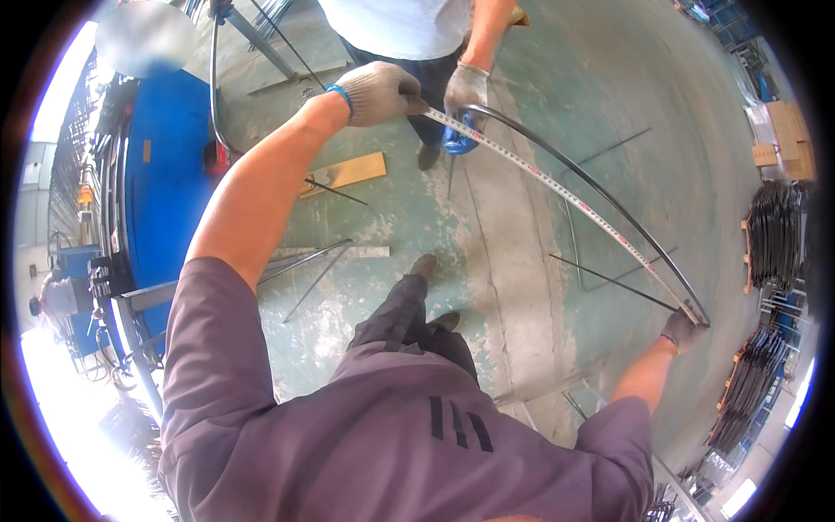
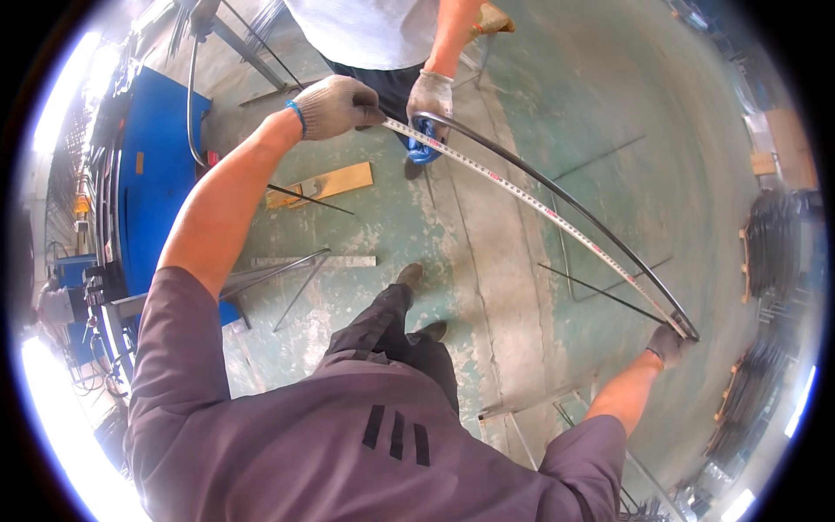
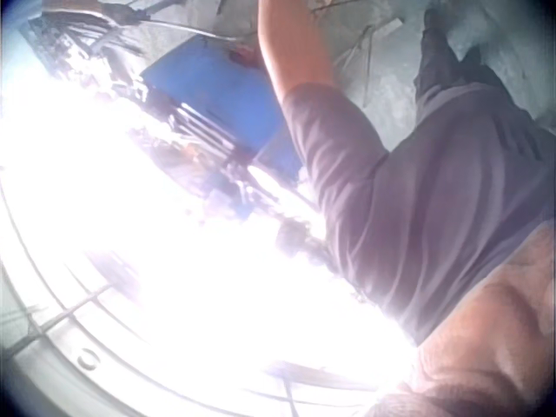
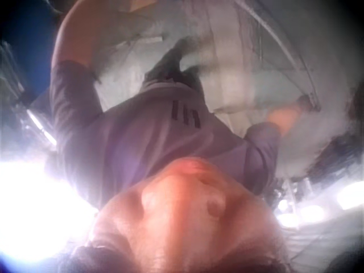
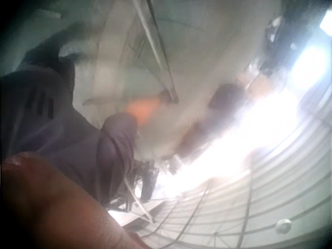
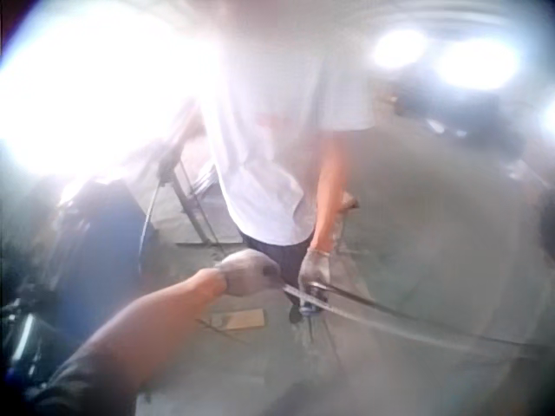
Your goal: The person uses a tape measure to check the dimensions of a metal frame structure in a workshop. They measure various sides and diagonals of the frame while a coworker assists by holding the structure steady. The person also handles metal rods and a tape measure throughout the process.
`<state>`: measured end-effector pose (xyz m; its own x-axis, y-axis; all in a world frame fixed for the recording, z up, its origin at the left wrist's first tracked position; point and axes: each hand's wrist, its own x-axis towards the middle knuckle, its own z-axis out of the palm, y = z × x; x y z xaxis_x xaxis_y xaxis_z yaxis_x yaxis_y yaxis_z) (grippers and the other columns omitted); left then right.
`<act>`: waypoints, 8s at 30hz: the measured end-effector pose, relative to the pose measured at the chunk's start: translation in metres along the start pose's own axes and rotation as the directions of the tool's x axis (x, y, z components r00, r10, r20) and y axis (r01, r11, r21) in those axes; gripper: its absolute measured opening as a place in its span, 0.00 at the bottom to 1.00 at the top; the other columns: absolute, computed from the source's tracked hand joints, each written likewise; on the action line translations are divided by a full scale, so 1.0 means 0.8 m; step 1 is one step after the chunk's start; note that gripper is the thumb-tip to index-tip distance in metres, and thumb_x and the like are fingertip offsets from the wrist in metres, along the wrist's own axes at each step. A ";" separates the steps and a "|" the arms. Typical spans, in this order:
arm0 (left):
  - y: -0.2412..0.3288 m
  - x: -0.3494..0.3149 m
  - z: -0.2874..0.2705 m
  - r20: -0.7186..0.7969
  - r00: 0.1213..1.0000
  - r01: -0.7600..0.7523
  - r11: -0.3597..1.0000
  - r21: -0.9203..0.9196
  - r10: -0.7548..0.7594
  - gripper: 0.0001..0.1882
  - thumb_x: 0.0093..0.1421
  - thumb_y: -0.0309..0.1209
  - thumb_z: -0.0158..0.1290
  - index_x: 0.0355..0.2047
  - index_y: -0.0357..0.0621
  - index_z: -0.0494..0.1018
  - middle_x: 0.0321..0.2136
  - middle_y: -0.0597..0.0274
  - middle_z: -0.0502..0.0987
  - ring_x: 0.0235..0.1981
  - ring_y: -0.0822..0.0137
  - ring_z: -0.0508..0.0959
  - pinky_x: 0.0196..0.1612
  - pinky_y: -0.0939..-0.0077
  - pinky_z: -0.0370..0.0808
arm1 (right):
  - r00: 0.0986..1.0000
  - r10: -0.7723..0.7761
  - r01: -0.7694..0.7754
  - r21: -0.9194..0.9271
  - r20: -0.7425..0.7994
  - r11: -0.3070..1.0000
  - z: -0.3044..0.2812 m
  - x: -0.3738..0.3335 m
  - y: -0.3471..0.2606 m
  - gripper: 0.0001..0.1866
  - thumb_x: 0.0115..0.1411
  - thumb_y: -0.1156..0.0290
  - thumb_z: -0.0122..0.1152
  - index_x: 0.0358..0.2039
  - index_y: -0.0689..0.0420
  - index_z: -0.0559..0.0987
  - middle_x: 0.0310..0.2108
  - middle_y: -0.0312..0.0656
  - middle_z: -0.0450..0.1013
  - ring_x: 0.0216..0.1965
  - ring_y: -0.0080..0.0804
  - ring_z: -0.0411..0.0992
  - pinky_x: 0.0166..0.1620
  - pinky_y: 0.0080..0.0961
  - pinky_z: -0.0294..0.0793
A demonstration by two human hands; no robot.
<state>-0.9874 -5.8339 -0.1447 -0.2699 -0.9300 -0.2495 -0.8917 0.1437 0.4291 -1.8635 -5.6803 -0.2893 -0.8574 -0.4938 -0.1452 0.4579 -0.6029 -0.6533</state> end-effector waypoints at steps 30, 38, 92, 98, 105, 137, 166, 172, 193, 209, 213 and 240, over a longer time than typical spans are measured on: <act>0.005 0.008 -0.024 0.224 0.966 0.157 0.982 -0.103 -0.130 0.19 0.65 0.46 0.64 0.45 0.43 0.87 0.35 0.55 0.86 0.36 0.62 0.83 0.42 0.63 0.80 | 0.990 0.098 -0.113 0.155 0.104 0.981 -0.016 0.005 -0.002 0.06 0.71 0.69 0.63 0.41 0.57 0.82 0.39 0.42 0.79 0.45 0.42 0.76 0.58 0.51 0.73; -0.011 0.012 -0.026 0.176 0.984 0.035 0.999 -0.029 -0.029 0.18 0.63 0.48 0.62 0.44 0.49 0.88 0.39 0.51 0.88 0.40 0.56 0.85 0.48 0.60 0.80 | 0.894 -0.305 0.435 -0.802 0.329 0.410 -0.083 0.058 0.019 0.17 0.79 0.65 0.54 0.61 0.59 0.79 0.59 0.42 0.77 0.63 0.37 0.71 0.73 0.51 0.65; 0.125 -0.556 0.366 0.375 0.815 0.553 0.787 -0.275 -0.441 0.30 0.66 0.60 0.59 0.54 0.51 0.85 0.49 0.52 0.87 0.50 0.52 0.85 0.57 0.59 0.79 | 0.105 0.537 0.989 -0.147 0.837 0.035 0.365 -0.516 0.002 0.17 0.67 0.47 0.64 0.38 0.46 0.88 0.35 0.50 0.83 0.42 0.59 0.81 0.44 0.53 0.80; 0.135 -0.587 0.417 0.361 0.787 0.616 0.669 -0.416 -0.500 0.29 0.67 0.59 0.58 0.49 0.48 0.87 0.45 0.49 0.88 0.46 0.52 0.86 0.53 0.60 0.80 | 0.126 0.554 0.979 -0.193 0.823 0.065 0.412 -0.624 0.049 0.17 0.66 0.47 0.65 0.40 0.46 0.89 0.38 0.50 0.83 0.44 0.58 0.81 0.46 0.51 0.80; 0.099 -0.612 0.432 0.305 0.785 0.613 0.603 -0.511 -0.539 0.31 0.67 0.61 0.57 0.51 0.46 0.86 0.47 0.45 0.87 0.52 0.49 0.86 0.56 0.60 0.79 | 0.048 0.537 0.972 -0.163 0.842 0.168 0.446 -0.755 0.102 0.16 0.66 0.47 0.64 0.40 0.43 0.89 0.38 0.47 0.84 0.44 0.55 0.82 0.49 0.50 0.80; 0.031 -0.720 0.393 0.430 0.435 0.603 -0.099 -0.792 -0.791 0.23 0.66 0.50 0.64 0.39 0.39 0.87 0.26 0.65 0.84 0.27 0.73 0.82 0.35 0.74 0.79 | -0.486 0.578 0.776 0.019 0.655 0.630 0.497 -1.096 0.257 0.17 0.72 0.50 0.60 0.41 0.48 0.87 0.36 0.50 0.84 0.42 0.56 0.83 0.47 0.52 0.81; 0.044 -0.681 0.443 0.223 0.359 0.502 -0.014 -0.865 -0.906 0.23 0.64 0.47 0.61 0.39 0.35 0.85 0.27 0.51 0.84 0.30 0.71 0.83 0.39 0.67 0.80 | -0.886 0.452 0.453 -0.010 0.098 0.891 0.398 -1.194 0.289 0.13 0.69 0.62 0.60 0.46 0.55 0.85 0.41 0.57 0.82 0.47 0.61 0.79 0.49 0.50 0.76; 0.048 -0.678 0.437 0.219 0.355 0.519 -0.003 -0.855 -0.909 0.22 0.63 0.48 0.62 0.38 0.37 0.86 0.30 0.49 0.87 0.32 0.66 0.85 0.42 0.67 0.81 | -0.863 0.432 0.433 -0.057 0.262 0.900 0.398 -1.161 0.294 0.12 0.67 0.60 0.66 0.43 0.53 0.87 0.37 0.54 0.83 0.42 0.58 0.81 0.45 0.49 0.79; 0.033 -0.685 0.448 0.284 0.402 0.690 0.083 -0.719 -0.871 0.30 0.63 0.60 0.59 0.38 0.41 0.87 0.34 0.42 0.86 0.39 0.47 0.87 0.47 0.57 0.82 | -0.895 0.439 0.423 -0.480 -0.085 0.768 0.410 -1.125 0.201 0.11 0.70 0.67 0.68 0.47 0.58 0.87 0.30 0.42 0.82 0.33 0.31 0.79 0.41 0.34 0.79; 0.074 -0.697 0.430 0.259 0.276 0.491 -0.096 -0.866 -0.925 0.21 0.63 0.45 0.63 0.34 0.34 0.83 0.21 0.61 0.78 0.22 0.71 0.75 0.31 0.68 0.75 | -0.958 0.286 0.258 -0.369 0.024 0.893 0.579 -1.128 0.130 0.25 0.72 0.50 0.67 0.48 0.65 0.84 0.19 0.28 0.68 0.18 0.12 0.62 0.22 0.14 0.57; 0.077 -0.690 0.420 0.284 0.290 0.550 -0.084 -0.831 -0.914 0.25 0.63 0.50 0.61 0.40 0.37 0.85 0.31 0.48 0.83 0.35 0.55 0.82 0.43 0.60 0.78 | -0.891 0.452 0.433 -0.396 -0.050 0.810 0.611 -1.135 0.108 0.24 0.69 0.49 0.68 0.47 0.62 0.85 0.28 0.41 0.76 0.26 0.30 0.71 0.31 0.27 0.67; 0.032 -0.579 0.260 0.275 0.387 0.238 -0.193 -0.952 -0.880 0.14 0.68 0.37 0.63 0.37 0.36 0.84 0.26 0.66 0.79 0.23 0.77 0.73 0.26 0.77 0.70 | -0.938 0.198 0.162 -0.145 0.284 0.976 0.232 -1.102 0.438 0.13 0.66 0.65 0.68 0.49 0.54 0.86 0.47 0.51 0.83 0.53 0.53 0.80 0.54 0.43 0.79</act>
<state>-0.9603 -5.3288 -0.1985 0.5802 -0.3936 -0.7131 0.4538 -0.5707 0.6843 -0.9040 -5.5726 -0.2520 0.9617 0.1659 0.2183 0.2742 -0.5777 -0.7688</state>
